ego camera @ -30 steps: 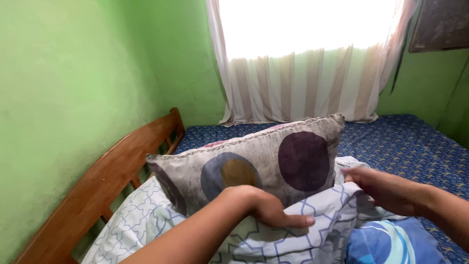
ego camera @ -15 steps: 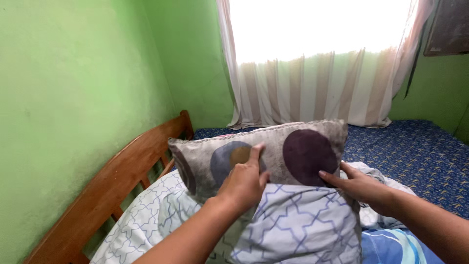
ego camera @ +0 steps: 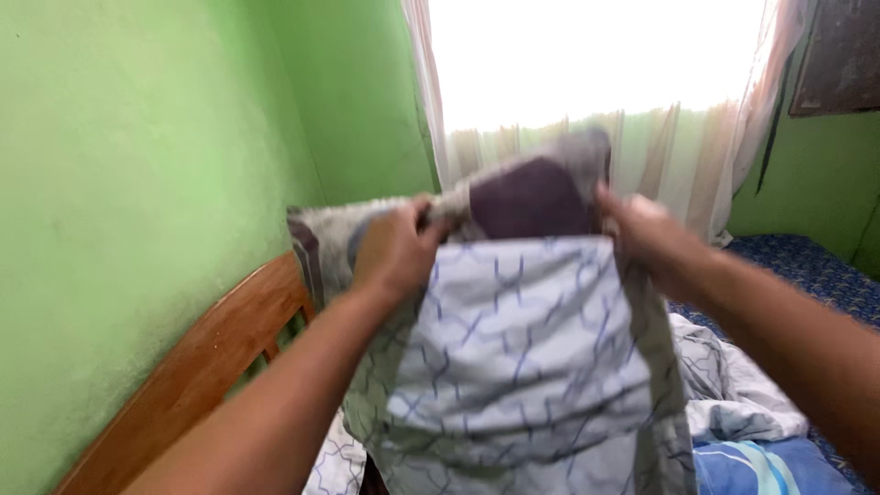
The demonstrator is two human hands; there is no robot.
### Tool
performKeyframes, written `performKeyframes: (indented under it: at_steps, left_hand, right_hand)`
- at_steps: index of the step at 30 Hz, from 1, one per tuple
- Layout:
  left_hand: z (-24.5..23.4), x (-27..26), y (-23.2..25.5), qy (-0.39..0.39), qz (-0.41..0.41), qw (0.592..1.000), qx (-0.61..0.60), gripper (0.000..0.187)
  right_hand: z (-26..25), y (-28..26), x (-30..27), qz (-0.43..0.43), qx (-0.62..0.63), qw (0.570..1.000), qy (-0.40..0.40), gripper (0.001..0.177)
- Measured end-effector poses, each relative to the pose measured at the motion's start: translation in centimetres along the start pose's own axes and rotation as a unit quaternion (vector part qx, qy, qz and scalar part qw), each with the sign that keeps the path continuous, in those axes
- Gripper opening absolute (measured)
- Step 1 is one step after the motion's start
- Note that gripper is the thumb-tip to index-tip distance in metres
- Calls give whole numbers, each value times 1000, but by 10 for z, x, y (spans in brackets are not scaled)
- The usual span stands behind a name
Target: The person inserts a pillow into a patterned pillowcase on a bed. They align the corners, push the pillow inside, and smooth the case. The person then picks up a second pillow and begins inserting it into another pillowcase.
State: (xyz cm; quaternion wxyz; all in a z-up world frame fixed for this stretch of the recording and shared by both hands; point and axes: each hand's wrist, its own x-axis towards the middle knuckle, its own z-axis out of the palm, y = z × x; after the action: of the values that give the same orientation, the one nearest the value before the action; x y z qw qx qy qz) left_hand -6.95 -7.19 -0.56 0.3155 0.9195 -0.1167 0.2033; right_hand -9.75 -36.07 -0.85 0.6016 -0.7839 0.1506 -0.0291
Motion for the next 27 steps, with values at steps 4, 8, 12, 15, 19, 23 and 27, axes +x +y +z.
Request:
performKeyframes:
  at_steps: [4,8,12,15,19,23,27]
  left_hand:
    - [-34,31,25,30,150,988,-19,49]
    - [-57,35,43,-19,153,988,-33,58]
    - [-34,19,58,-89,94,990,-58,65]
    - [-38,21,59,-136,39,988,-55,79]
    - [0,6,56,-217,47,974,-41,75]
    - [11,16,47,-155,85,983,-43,78]
    - [38,-1,30,-137,150,978,56,111]
  right_hand:
    - [-6,-65,-7,-92,25,995,32,82]
    - [-4,-92,-25,-147,4,989,7,75]
    - [-20,-101,-29,-269,9,962,52,65]
    - [-21,-96,-24,-197,-115,971,71,59]
    - [-33,-77,-17,-233,-90,967,46,55]
    - [-46,-67,-19,-200,-191,960,47,63]
    - [-34,-40,-25,-141,-201,968,46,66]
